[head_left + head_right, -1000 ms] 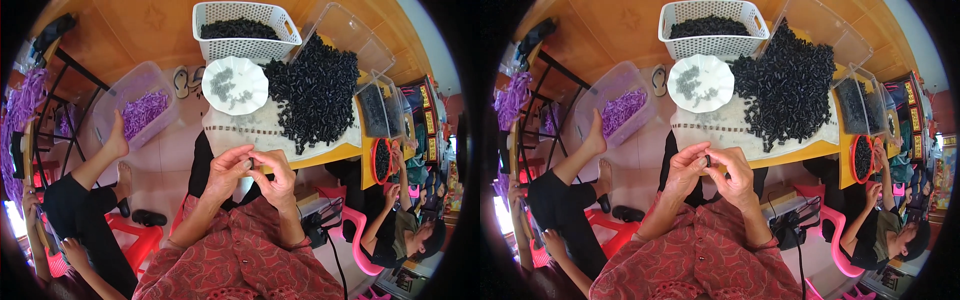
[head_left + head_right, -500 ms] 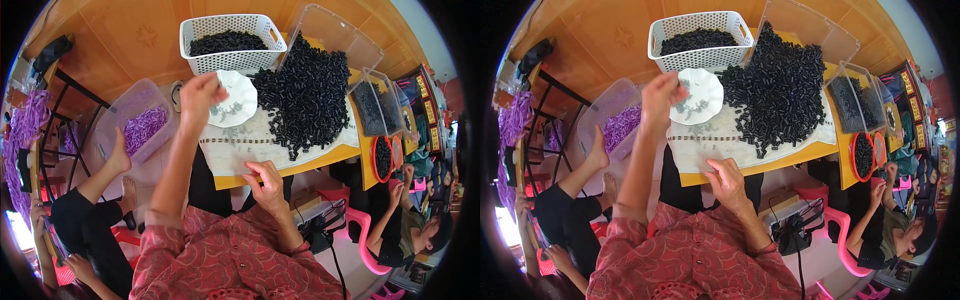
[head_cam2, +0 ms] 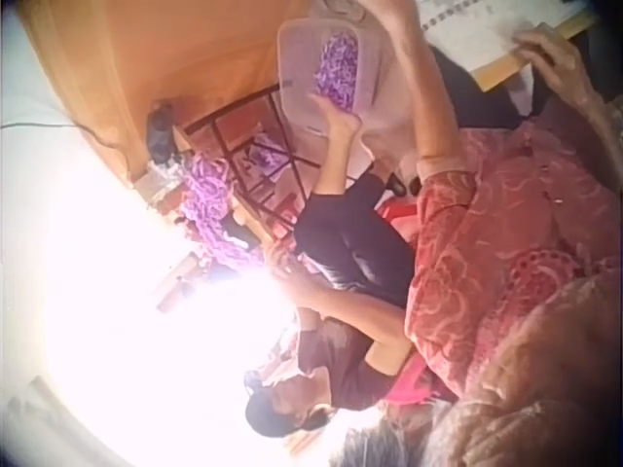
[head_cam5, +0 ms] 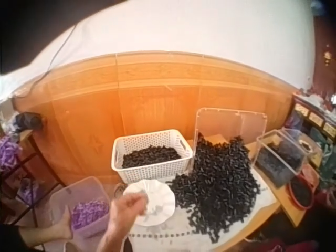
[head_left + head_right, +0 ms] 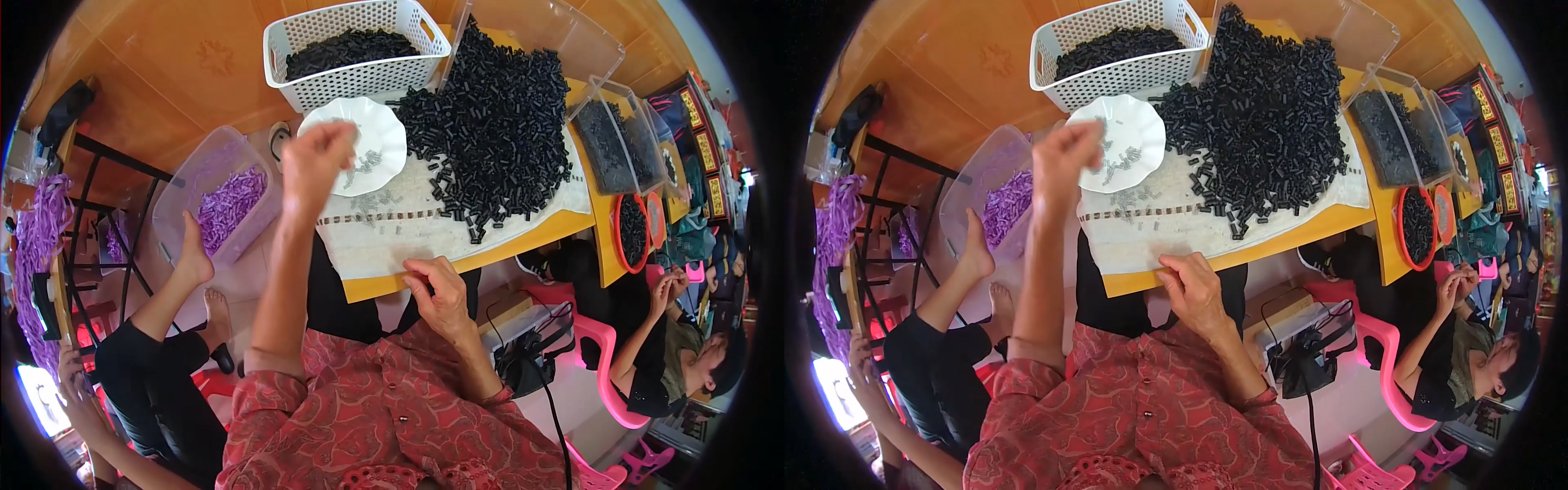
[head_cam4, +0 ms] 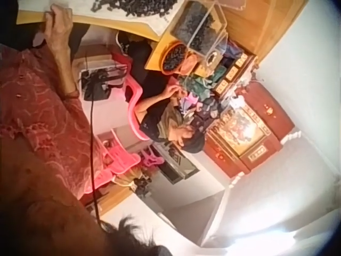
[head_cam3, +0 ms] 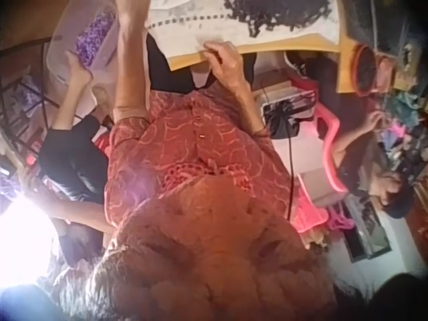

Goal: Manually assembling small black plastic components by joining two parts together.

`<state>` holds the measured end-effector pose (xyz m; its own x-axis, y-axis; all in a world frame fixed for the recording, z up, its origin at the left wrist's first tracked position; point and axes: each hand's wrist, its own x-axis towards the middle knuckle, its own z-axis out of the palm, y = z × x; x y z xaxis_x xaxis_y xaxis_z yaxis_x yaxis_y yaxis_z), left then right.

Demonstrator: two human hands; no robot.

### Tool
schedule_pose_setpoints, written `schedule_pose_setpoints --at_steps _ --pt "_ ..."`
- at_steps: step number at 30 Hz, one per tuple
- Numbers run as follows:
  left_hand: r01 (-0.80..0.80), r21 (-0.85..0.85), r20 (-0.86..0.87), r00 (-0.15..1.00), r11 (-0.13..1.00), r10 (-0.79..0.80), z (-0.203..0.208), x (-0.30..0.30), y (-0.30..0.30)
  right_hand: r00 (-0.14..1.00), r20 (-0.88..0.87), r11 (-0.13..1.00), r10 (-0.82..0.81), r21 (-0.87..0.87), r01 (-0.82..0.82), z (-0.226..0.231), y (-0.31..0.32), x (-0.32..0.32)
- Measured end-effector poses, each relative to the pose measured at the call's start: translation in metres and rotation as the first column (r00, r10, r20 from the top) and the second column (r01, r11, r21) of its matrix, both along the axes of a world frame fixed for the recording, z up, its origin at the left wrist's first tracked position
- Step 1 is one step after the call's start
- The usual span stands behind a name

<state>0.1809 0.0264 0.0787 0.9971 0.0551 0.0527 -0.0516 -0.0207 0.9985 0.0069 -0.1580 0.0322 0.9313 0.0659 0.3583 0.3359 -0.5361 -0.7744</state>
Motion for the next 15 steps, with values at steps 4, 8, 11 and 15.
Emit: schedule_pose_setpoints --at_steps 4,8,11,15 --pt "0.125 0.103 -0.114 0.987 0.987 -0.113 -0.035 -0.061 -0.012 0.998 -0.059 1.0 -0.023 0.016 0.024 -0.006 -0.001 0.0" --pt "0.085 0.457 0.094 0.985 0.886 -0.143 -0.053 -0.094 -0.017 0.99 -0.139 0.997 -0.038 0.061 0.047 -0.006 0.002 0.0" --pt "0.073 0.576 0.102 0.982 0.814 -0.16 -0.058 -0.104 -0.024 0.995 -0.095 0.997 -0.022 0.069 0.028 -0.009 0.004 0.002" --pt "0.024 0.676 0.096 0.988 0.737 -0.12 -0.056 -0.108 -0.032 0.996 -0.081 0.997 -0.023 0.073 0.029 -0.01 0.002 0.003"
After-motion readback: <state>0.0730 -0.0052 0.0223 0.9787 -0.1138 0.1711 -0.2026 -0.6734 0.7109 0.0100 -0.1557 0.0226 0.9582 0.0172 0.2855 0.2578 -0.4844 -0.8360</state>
